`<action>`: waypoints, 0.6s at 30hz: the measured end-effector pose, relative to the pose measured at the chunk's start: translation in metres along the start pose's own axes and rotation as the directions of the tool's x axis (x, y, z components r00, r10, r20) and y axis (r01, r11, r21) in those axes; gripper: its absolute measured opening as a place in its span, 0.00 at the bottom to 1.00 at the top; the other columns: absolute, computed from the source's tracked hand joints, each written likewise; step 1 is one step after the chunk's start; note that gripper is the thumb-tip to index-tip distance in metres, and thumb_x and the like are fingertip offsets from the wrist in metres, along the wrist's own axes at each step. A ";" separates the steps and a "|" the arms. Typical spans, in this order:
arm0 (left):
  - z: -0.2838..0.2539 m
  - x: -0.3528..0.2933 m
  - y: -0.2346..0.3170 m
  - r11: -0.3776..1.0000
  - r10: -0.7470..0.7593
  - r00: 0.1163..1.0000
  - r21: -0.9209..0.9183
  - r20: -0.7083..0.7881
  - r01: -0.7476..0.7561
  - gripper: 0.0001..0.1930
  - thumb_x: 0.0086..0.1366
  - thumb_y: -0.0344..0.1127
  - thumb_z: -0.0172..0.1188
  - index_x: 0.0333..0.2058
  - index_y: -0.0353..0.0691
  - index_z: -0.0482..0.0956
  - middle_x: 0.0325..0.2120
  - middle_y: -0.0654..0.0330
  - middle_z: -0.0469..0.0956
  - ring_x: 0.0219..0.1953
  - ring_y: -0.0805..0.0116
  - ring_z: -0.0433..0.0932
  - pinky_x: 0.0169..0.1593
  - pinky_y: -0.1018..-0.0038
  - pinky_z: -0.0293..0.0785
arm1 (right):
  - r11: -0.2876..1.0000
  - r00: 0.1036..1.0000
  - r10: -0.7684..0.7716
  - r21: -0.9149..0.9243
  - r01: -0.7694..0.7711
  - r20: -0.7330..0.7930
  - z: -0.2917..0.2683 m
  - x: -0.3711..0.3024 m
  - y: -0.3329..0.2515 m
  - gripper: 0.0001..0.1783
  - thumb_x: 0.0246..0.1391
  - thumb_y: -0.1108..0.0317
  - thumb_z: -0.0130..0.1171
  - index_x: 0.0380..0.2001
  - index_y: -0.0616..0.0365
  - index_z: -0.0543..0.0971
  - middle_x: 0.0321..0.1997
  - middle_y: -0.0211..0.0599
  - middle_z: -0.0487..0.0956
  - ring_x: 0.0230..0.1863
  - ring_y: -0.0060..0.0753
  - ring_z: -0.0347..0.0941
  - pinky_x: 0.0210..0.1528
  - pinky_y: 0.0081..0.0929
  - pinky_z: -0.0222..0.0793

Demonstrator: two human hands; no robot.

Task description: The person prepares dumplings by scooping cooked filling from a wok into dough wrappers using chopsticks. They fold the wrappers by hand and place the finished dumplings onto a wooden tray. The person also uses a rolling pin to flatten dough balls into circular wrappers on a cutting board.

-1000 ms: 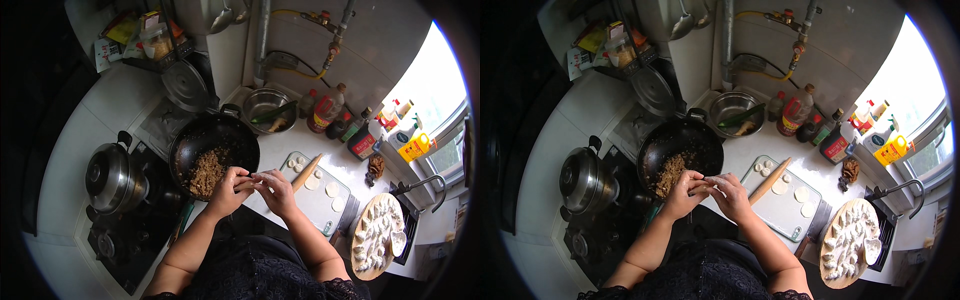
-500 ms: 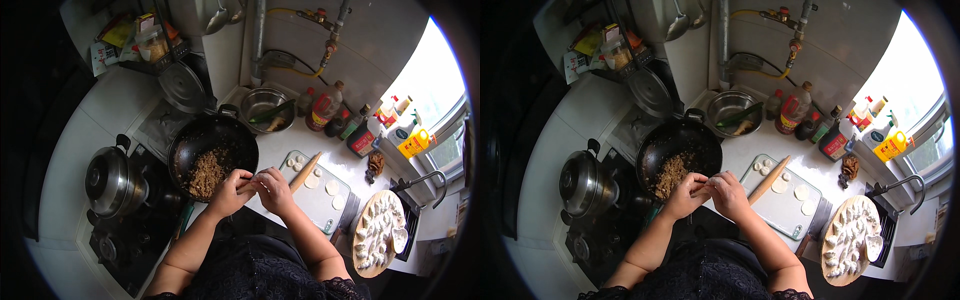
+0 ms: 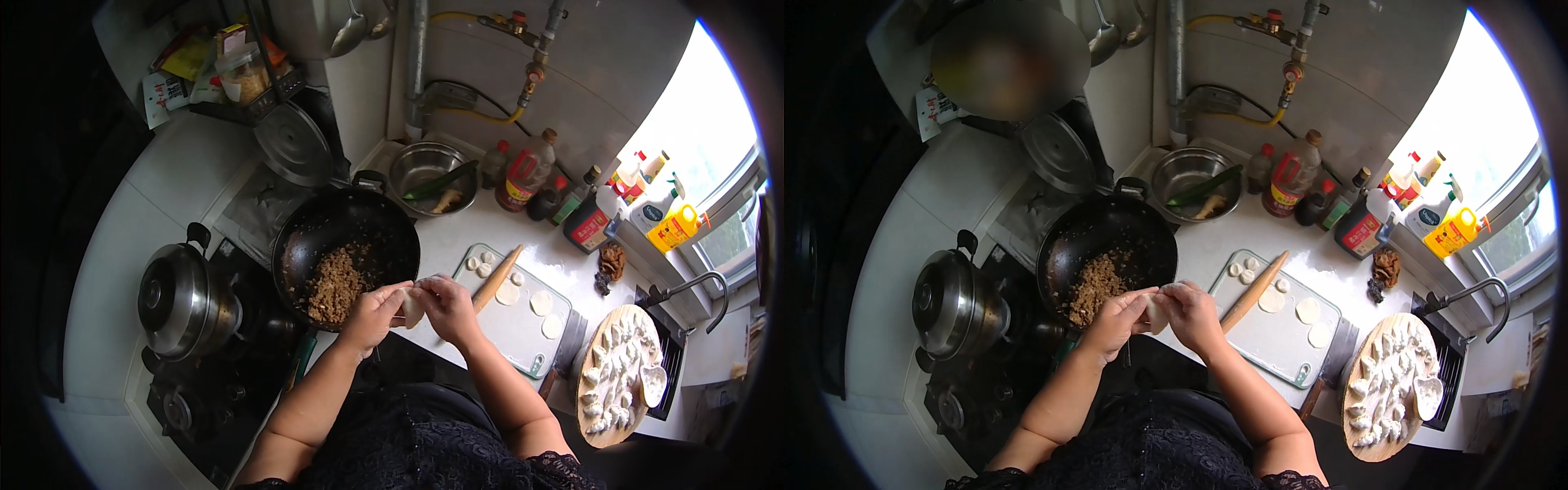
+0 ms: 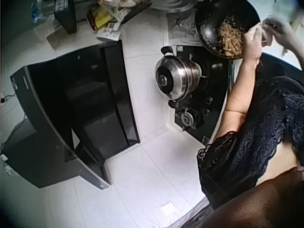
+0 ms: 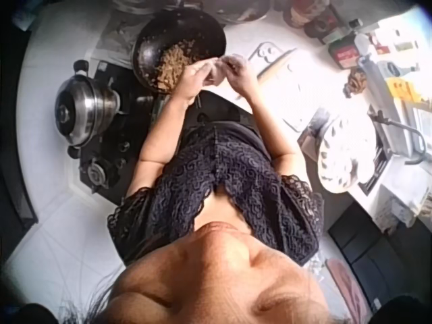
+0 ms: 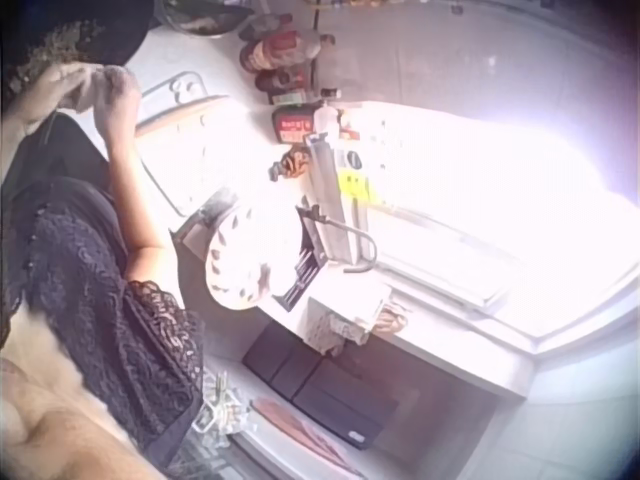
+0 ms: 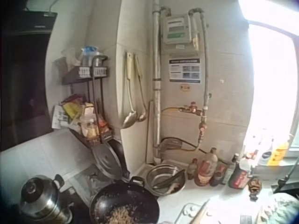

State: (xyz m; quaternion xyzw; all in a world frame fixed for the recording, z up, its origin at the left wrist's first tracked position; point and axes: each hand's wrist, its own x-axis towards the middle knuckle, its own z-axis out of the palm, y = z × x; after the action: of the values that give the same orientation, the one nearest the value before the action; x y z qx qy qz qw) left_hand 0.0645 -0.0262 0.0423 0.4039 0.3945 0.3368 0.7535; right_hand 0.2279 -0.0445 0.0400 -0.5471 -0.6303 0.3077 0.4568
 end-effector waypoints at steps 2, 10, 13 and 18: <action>0.001 0.001 -0.002 0.999 -0.001 0.999 0.042 0.048 -0.001 0.19 0.71 0.37 0.44 0.53 0.31 0.68 0.39 0.57 0.77 0.40 0.71 0.77 0.47 0.72 0.76 | 0.993 0.997 -0.073 -0.094 0.072 -0.015 0.001 0.001 -0.005 0.06 0.51 0.74 0.58 0.33 0.65 0.79 0.31 0.44 0.77 0.33 0.41 0.75 0.37 0.28 0.71; 0.013 -0.001 0.003 1.000 -0.001 1.000 0.008 -0.009 0.001 0.18 0.70 0.39 0.46 0.52 0.32 0.69 0.38 0.59 0.77 0.38 0.70 0.78 0.45 0.72 0.77 | 0.990 0.999 0.026 -0.141 -0.028 -0.020 -0.009 -0.010 -0.003 0.07 0.51 0.72 0.59 0.34 0.63 0.79 0.31 0.43 0.78 0.32 0.39 0.75 0.35 0.29 0.70; 0.022 0.000 -0.003 1.000 -0.024 0.999 0.012 0.039 0.023 0.18 0.70 0.39 0.46 0.52 0.33 0.70 0.38 0.59 0.77 0.38 0.72 0.78 0.44 0.73 0.77 | 0.960 0.986 -0.120 -0.267 0.084 -0.118 -0.014 -0.020 -0.009 0.08 0.50 0.73 0.60 0.34 0.63 0.79 0.30 0.41 0.78 0.31 0.36 0.74 0.34 0.29 0.70; 0.051 -0.001 -0.018 0.995 -0.095 0.993 -0.025 0.070 0.097 0.17 0.69 0.38 0.48 0.52 0.34 0.70 0.37 0.60 0.78 0.36 0.73 0.78 0.41 0.75 0.77 | 0.970 0.940 0.227 -0.028 -0.242 -0.254 -0.027 -0.054 -0.004 0.07 0.49 0.72 0.60 0.32 0.62 0.79 0.28 0.42 0.77 0.29 0.39 0.74 0.32 0.29 0.70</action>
State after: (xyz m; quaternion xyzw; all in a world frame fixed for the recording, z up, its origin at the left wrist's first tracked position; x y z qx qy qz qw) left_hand 0.1114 -0.0523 0.0451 0.3851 0.3824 0.2917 0.7877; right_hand 0.2498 -0.1012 0.0414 -0.6658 -0.5070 0.2702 0.4761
